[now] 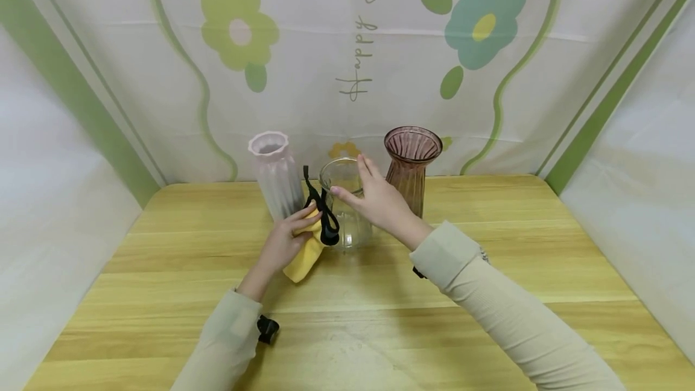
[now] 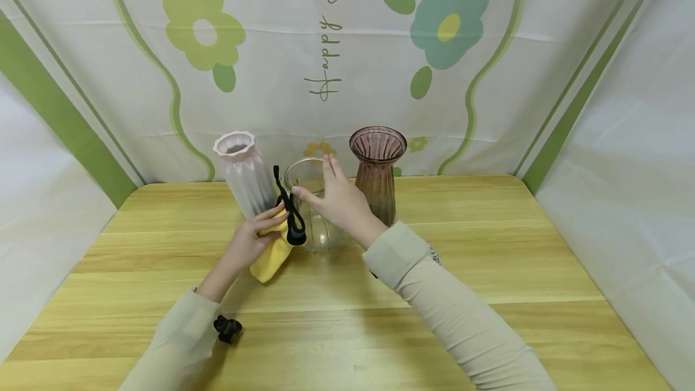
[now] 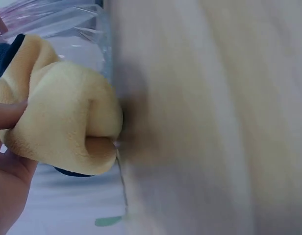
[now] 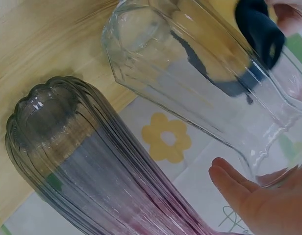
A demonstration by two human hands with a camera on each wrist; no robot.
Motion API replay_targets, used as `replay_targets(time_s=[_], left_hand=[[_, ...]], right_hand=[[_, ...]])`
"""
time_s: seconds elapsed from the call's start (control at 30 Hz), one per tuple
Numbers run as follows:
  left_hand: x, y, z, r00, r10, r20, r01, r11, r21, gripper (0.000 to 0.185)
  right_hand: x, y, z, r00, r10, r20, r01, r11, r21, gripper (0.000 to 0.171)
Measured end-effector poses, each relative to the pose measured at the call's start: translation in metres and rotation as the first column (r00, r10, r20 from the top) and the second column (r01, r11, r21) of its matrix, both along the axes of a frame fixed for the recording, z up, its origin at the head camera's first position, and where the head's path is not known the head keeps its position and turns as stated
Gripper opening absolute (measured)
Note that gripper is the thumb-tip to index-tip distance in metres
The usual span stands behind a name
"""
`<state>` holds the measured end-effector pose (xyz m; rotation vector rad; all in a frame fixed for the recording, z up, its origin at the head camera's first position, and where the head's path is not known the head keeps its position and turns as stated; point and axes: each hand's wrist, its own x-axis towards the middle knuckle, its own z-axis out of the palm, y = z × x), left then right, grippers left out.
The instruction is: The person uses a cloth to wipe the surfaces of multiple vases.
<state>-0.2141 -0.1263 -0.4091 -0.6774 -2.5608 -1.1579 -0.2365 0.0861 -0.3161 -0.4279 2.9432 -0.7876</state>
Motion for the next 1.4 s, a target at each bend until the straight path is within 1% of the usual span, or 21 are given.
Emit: replay_targets(time_s=[0.07,0.17,0.27,0.33,0.4,0.5,0.57,0.63,0.77,0.87,0.97,1.07,1.13,1.23,1.3,1.4], left_hand=[[0.001,-0.002,-0.003,1.0,-0.007,0.017,0.008,1.0,-0.017,0.043],[0.001,-0.004,-0.005,1.0,-0.011,0.018,0.012,1.0,-0.027,0.043],[0.001,-0.005,-0.006,1.0,-0.007,0.025,0.008,1.0,-0.029,0.044],[0.001,-0.005,-0.007,0.999,-0.006,0.032,0.007,0.999,-0.033,0.044],[0.001,-0.005,-0.007,0.999,-0.013,0.038,0.014,0.999,-0.032,0.045],[0.001,-0.005,-0.008,0.999,-0.023,0.049,0.025,0.999,-0.03,0.045],[0.001,-0.005,-0.008,0.998,-0.026,0.06,0.027,1.0,-0.016,0.045],[0.002,-0.005,-0.007,0.997,-0.018,0.077,0.016,1.0,0.019,0.045],[0.002,-0.005,-0.004,0.994,0.007,0.112,-0.019,0.994,0.106,0.046],[0.003,-0.004,-0.001,0.994,0.021,0.111,-0.036,0.99,0.138,0.047],[0.003,-0.001,0.003,0.997,0.026,0.073,-0.037,0.988,0.152,0.047],[0.004,0.002,0.01,0.999,0.03,0.016,-0.033,0.984,0.174,0.047],[0.004,0.005,0.013,0.999,0.039,-0.023,-0.034,0.982,0.186,0.047],[0.003,0.007,0.016,0.997,0.051,-0.058,-0.039,0.979,0.201,0.046],[0.002,0.008,0.017,0.997,0.058,-0.058,-0.045,0.978,0.202,0.045],[-0.001,0.009,0.016,0.998,0.058,-0.035,-0.05,0.979,0.198,0.042]], right_hand=[[0.0,-0.001,0.001,1.0,-0.005,-0.01,0.006,1.0,0.027,0.096],[-0.001,0.0,0.005,0.999,-0.017,-0.037,0.02,0.997,0.07,0.097],[-0.005,0.004,0.008,0.998,-0.012,-0.064,0.017,0.996,0.083,0.096],[-0.01,0.009,0.008,0.998,0.027,-0.064,-0.023,0.998,0.065,0.096],[-0.015,0.014,0.006,0.994,0.096,-0.054,-0.094,0.994,0.048,0.095],[-0.021,0.021,0.005,0.98,0.2,-0.014,-0.2,0.98,0.019,0.093],[-0.023,0.024,0.005,0.971,0.24,0.013,-0.24,0.971,0.005,0.092],[-0.023,0.026,0.005,0.966,0.255,0.032,-0.255,0.967,-0.005,0.092],[-0.021,0.024,0.005,0.968,0.248,0.038,-0.248,0.969,0.0,0.091],[-0.019,0.021,0.005,0.974,0.223,0.031,-0.223,0.975,0.005,0.091],[-0.016,0.018,0.005,0.981,0.192,0.024,-0.192,0.981,0.008,0.093],[-0.013,0.014,0.003,0.986,0.164,0.017,-0.164,0.987,0.004,0.096],[-0.011,0.011,0.003,0.989,0.145,0.007,-0.145,0.989,-0.002,0.097],[-0.008,0.008,0.001,0.993,0.119,-0.007,-0.119,0.993,-0.009,0.097],[-0.007,0.005,0.001,0.994,0.104,-0.01,-0.104,0.994,-0.016,0.096],[-0.005,0.003,0.001,0.996,0.089,-0.001,-0.089,0.996,-0.029,0.095]])
